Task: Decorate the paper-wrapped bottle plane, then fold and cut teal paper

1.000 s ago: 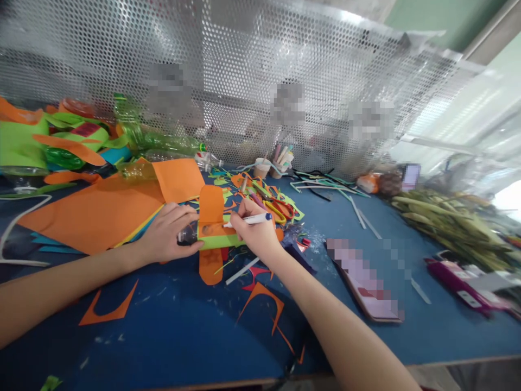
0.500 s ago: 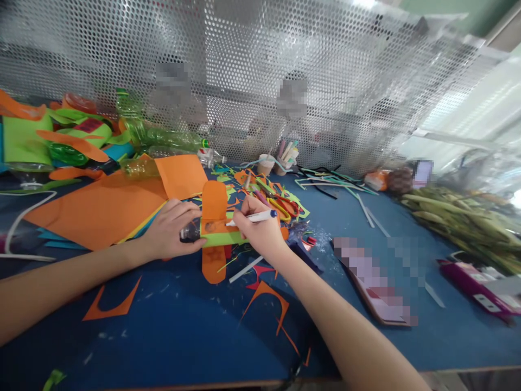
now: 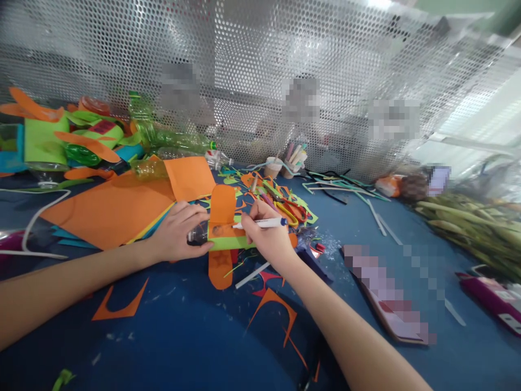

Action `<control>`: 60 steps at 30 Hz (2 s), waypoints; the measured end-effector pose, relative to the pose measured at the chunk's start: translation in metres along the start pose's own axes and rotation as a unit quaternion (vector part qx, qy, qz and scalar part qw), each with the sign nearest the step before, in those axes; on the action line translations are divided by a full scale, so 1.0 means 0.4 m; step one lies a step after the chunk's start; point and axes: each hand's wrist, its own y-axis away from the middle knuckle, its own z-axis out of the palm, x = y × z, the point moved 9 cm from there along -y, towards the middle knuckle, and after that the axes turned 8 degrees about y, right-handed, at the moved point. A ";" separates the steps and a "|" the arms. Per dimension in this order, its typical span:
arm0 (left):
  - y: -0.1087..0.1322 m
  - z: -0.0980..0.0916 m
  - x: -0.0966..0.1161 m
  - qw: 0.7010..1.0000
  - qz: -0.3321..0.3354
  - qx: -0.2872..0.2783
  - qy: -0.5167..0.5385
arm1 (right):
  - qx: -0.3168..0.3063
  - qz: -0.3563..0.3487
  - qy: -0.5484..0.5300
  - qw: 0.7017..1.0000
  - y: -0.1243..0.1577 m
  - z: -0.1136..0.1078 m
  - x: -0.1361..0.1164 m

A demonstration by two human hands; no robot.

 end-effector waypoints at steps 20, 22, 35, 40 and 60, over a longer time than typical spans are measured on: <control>0.001 0.006 -0.015 0.999 -0.041 -0.018 0.023 | -0.021 0.015 -0.074 0.997 0.007 0.006 0.007; -0.001 0.004 -0.015 0.999 -0.042 -0.017 0.025 | -0.041 0.011 -0.094 0.995 0.012 0.013 0.000; 0.001 0.005 -0.018 0.999 -0.044 -0.008 0.032 | 0.025 -0.028 0.008 0.999 0.005 -0.021 -0.019; -0.001 0.006 -0.022 0.997 -0.058 -0.020 0.036 | 0.024 0.000 0.005 1.000 -0.002 -0.013 0.000; 0.004 0.006 -0.018 0.999 -0.039 -0.010 0.020 | 0.015 0.007 0.018 1.000 0.000 -0.009 0.000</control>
